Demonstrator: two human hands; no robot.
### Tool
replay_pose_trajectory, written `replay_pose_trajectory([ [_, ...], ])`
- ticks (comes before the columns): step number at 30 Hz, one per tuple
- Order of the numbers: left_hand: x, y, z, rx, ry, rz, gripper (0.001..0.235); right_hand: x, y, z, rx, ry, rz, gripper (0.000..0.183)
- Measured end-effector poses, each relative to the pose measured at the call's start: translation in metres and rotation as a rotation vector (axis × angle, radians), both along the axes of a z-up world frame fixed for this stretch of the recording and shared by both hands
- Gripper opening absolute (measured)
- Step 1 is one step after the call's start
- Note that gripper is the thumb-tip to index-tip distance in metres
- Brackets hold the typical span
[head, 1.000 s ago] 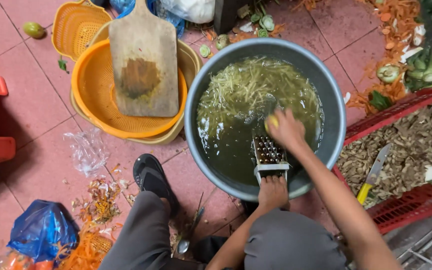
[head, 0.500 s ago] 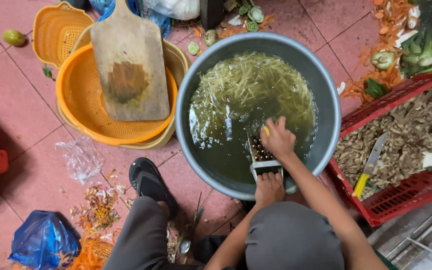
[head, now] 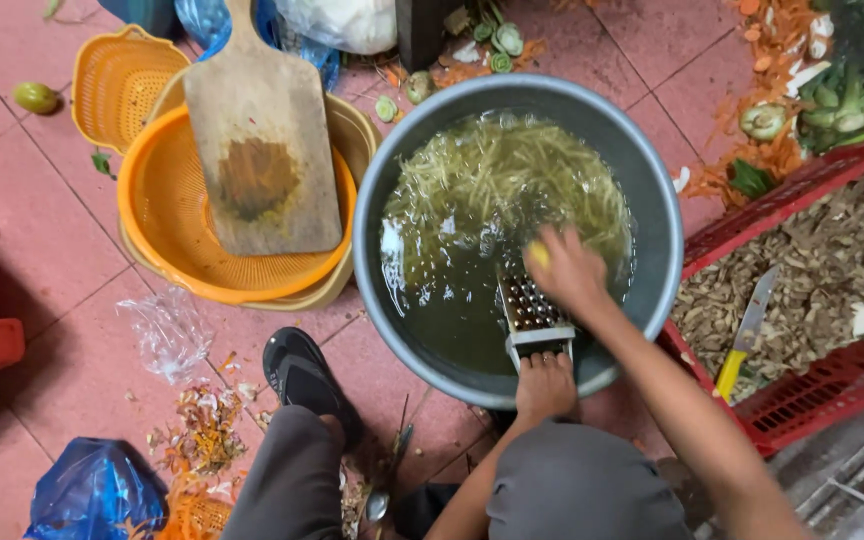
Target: Grating mangoes into a basin of water using a hand grater.
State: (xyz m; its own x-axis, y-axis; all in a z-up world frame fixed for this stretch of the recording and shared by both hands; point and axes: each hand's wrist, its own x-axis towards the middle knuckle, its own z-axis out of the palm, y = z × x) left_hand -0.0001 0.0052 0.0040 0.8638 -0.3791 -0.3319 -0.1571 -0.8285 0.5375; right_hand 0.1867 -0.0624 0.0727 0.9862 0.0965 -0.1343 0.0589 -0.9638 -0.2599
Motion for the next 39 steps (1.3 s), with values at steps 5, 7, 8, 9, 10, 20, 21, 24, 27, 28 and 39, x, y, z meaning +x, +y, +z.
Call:
replay_pose_trajectory([
  [5,0.01,0.004,0.013,0.052,0.098,-0.104,0.037,-0.096,-0.007,0.013,-0.004,0.134,0.042,0.036],
  [7,0.009,0.004,0.015,0.043,0.172,-0.109,0.041,-0.1,-0.003,-0.001,0.004,0.115,0.034,0.034],
  [8,0.004,0.001,0.008,0.081,0.138,-0.112,0.037,-0.097,0.0,-0.012,0.003,0.019,0.034,0.033],
  [9,0.006,0.0,0.0,0.118,0.093,-0.116,0.033,-0.088,0.003,-0.023,0.001,-0.087,0.032,0.032],
  [10,0.004,-0.001,0.003,0.122,0.095,-0.123,0.033,-0.073,0.007,-0.029,0.004,-0.084,0.025,0.032],
  [20,0.01,0.003,0.011,0.037,0.014,-0.034,0.023,0.097,0.012,-0.105,-0.063,0.036,-0.05,0.055],
  [21,0.004,0.002,0.011,0.051,-0.002,-0.044,0.022,0.1,0.01,-0.103,-0.046,0.066,-0.066,0.055],
  [24,0.002,0.002,0.005,0.04,-0.022,-0.025,0.022,0.059,0.005,-0.029,0.055,0.111,-0.073,0.044],
  [27,0.003,0.0,0.005,0.051,0.043,-0.035,0.026,-0.032,0.002,0.031,-0.034,0.229,0.061,0.046],
  [28,0.005,0.001,-0.002,0.051,0.039,-0.032,0.026,-0.052,0.003,0.025,-0.034,0.224,0.065,0.046],
  [39,0.0,0.0,-0.003,0.095,0.061,-0.078,0.029,-0.029,0.04,-0.039,0.028,-0.028,-0.015,0.025],
])
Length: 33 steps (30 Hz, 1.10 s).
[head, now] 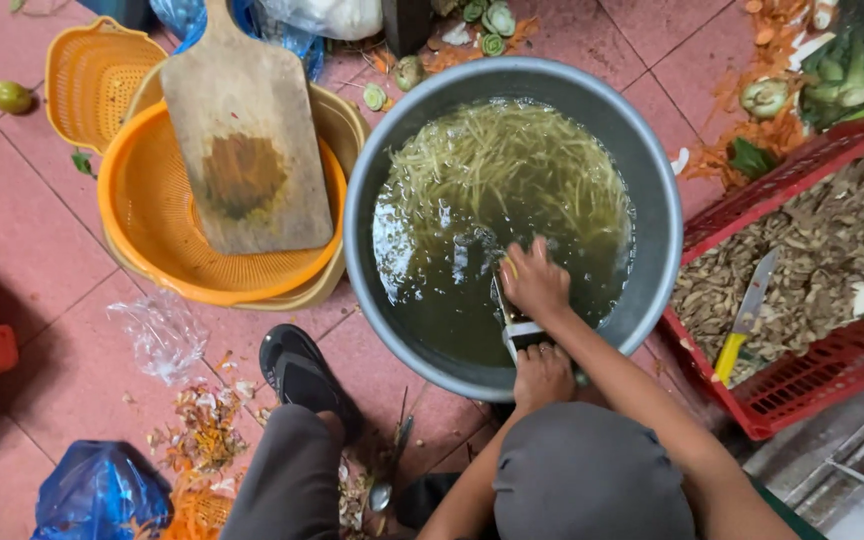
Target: Grating mangoes into a basin of water using a hand grater.
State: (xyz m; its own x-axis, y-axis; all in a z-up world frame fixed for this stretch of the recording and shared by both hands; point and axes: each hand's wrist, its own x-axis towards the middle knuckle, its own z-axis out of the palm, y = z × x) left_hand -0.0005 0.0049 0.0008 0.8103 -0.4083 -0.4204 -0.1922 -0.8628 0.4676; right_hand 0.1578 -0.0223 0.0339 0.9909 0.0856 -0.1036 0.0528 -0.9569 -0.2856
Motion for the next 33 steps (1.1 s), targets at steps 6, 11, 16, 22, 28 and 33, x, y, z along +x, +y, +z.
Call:
replay_pose_trajectory([
  [6,0.002,0.001,0.011,-0.049,-0.174,0.111,0.02,0.063,0.007,-0.027,0.01,-0.059,-0.03,0.031],
  [11,-0.002,-0.003,-0.008,-0.025,-0.179,0.033,0.022,0.067,-0.009,-0.042,-0.034,0.007,-0.029,0.034],
  [16,-0.006,-0.008,-0.025,-0.025,-0.195,0.091,0.024,0.015,-0.02,0.027,0.078,0.085,-0.061,0.041],
  [22,0.006,-0.003,-0.004,-0.036,-0.05,0.016,0.037,-0.061,-0.031,0.058,0.001,0.023,0.153,0.041],
  [28,0.002,-0.003,0.001,-0.018,-0.12,0.1,0.025,0.012,-0.009,0.001,0.002,0.038,-0.048,0.027],
  [33,0.001,0.002,0.012,-0.046,-0.107,0.07,0.021,0.099,-0.008,-0.053,-0.074,-0.009,-0.025,0.044],
])
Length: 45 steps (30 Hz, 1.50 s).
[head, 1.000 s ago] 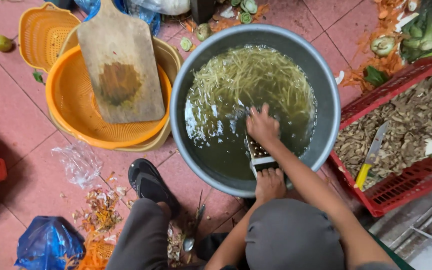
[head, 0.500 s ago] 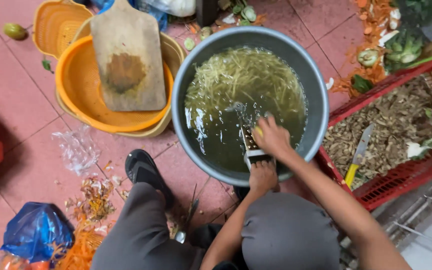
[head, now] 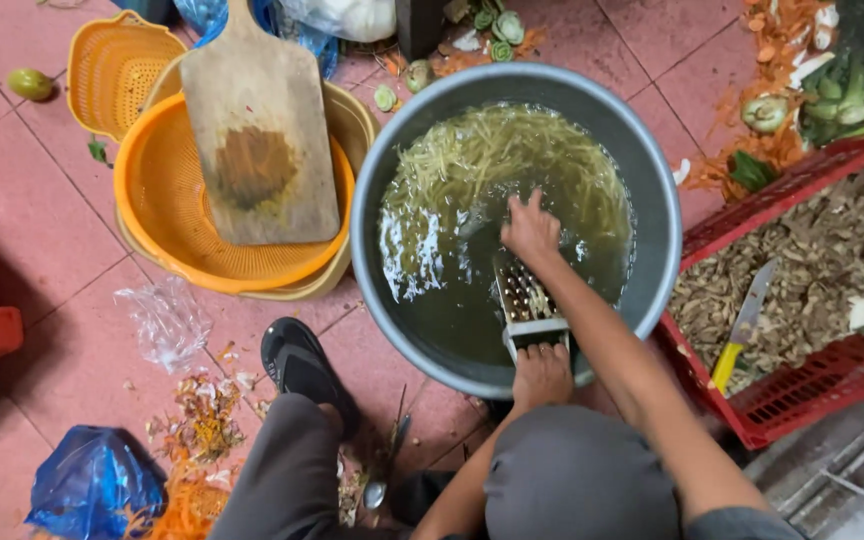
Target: Grating mangoes into a basin of water using a hand grater.
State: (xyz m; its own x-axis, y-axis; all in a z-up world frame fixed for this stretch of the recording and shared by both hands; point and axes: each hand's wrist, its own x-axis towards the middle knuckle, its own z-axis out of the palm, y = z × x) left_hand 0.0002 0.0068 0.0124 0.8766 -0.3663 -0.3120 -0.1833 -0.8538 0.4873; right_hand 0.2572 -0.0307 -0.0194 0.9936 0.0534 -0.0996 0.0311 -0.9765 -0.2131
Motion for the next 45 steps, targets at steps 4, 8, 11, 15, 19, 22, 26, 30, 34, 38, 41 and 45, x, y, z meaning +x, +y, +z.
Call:
replay_pose_trajectory([
  [4,0.005,0.002,0.0,-0.018,0.016,0.006,0.021,0.035,-0.022,-0.039,-0.177,-0.002,0.119,0.068],
  [8,0.003,0.001,0.006,-0.041,0.085,-0.008,0.023,-0.024,-0.03,0.06,0.061,0.107,0.027,0.041],
  [11,0.005,0.0,-0.004,-0.031,0.07,-0.016,0.026,-0.108,-0.034,0.119,0.022,0.121,0.124,0.043],
  [15,0.014,0.006,0.016,0.007,0.121,-0.105,0.04,-0.174,-0.027,0.134,-0.056,0.236,0.105,0.034],
  [19,0.006,-0.004,-0.007,0.056,0.197,-0.102,0.032,-0.146,-0.026,0.068,0.057,-0.176,0.163,0.024],
  [22,0.009,-0.001,0.0,-0.008,0.121,-0.008,0.025,-0.099,-0.007,0.059,-0.004,-0.06,0.034,0.027],
  [26,0.002,-0.001,0.003,0.02,0.074,-0.017,0.023,-0.052,0.001,0.03,0.017,-0.009,-0.014,0.038],
  [30,0.003,-0.002,-0.007,-0.017,-0.004,0.007,0.022,0.029,-0.033,-0.08,-0.181,0.088,0.015,0.058],
  [34,-0.009,-0.005,-0.015,-0.019,-0.058,0.001,0.022,-0.004,-0.043,0.012,0.082,0.004,-0.059,0.042],
  [38,0.005,-0.001,-0.013,-0.022,0.006,-0.021,0.029,-0.097,-0.03,0.119,0.043,0.234,0.115,0.042],
  [41,0.012,0.005,0.008,-0.042,0.123,-0.069,0.039,-0.162,-0.026,0.127,0.04,0.195,0.18,0.039],
  [45,0.0,-0.004,-0.017,-0.001,0.084,-0.079,0.043,-0.163,-0.01,0.096,0.044,0.079,0.11,0.029],
])
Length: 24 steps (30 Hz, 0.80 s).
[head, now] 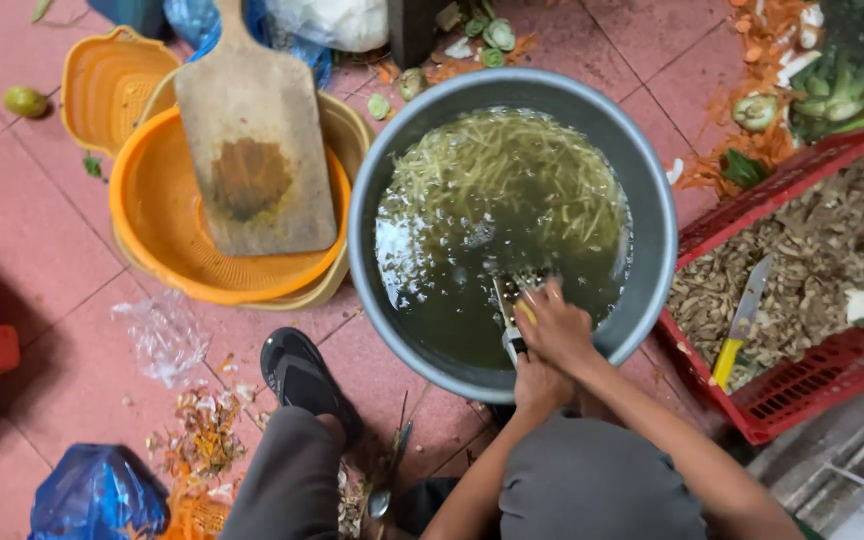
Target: Grating mangoes into a basin of water using a hand grater.
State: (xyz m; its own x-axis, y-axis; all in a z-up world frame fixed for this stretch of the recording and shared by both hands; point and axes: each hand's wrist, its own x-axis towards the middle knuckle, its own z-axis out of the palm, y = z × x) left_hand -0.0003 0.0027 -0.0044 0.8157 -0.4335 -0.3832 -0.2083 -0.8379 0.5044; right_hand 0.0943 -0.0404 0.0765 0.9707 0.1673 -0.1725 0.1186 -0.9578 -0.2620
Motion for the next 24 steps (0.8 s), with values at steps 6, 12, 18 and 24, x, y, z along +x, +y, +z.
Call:
replay_pose_trajectory([
  [6,0.002,0.001,0.006,-0.008,-0.016,0.078,0.028,0.066,0.01,-0.03,-0.017,0.025,-0.067,0.031],
  [12,-0.004,0.004,0.007,-0.063,-0.121,0.087,0.022,0.122,0.044,0.005,-0.077,-0.045,0.244,0.079],
  [18,-0.007,-0.003,-0.002,-0.08,-0.044,0.103,0.029,0.242,0.163,-0.046,-0.334,0.042,0.771,0.083],
  [24,0.008,0.006,0.015,-0.012,0.028,0.002,0.034,0.254,0.187,-0.105,-0.715,0.223,0.739,0.059],
])
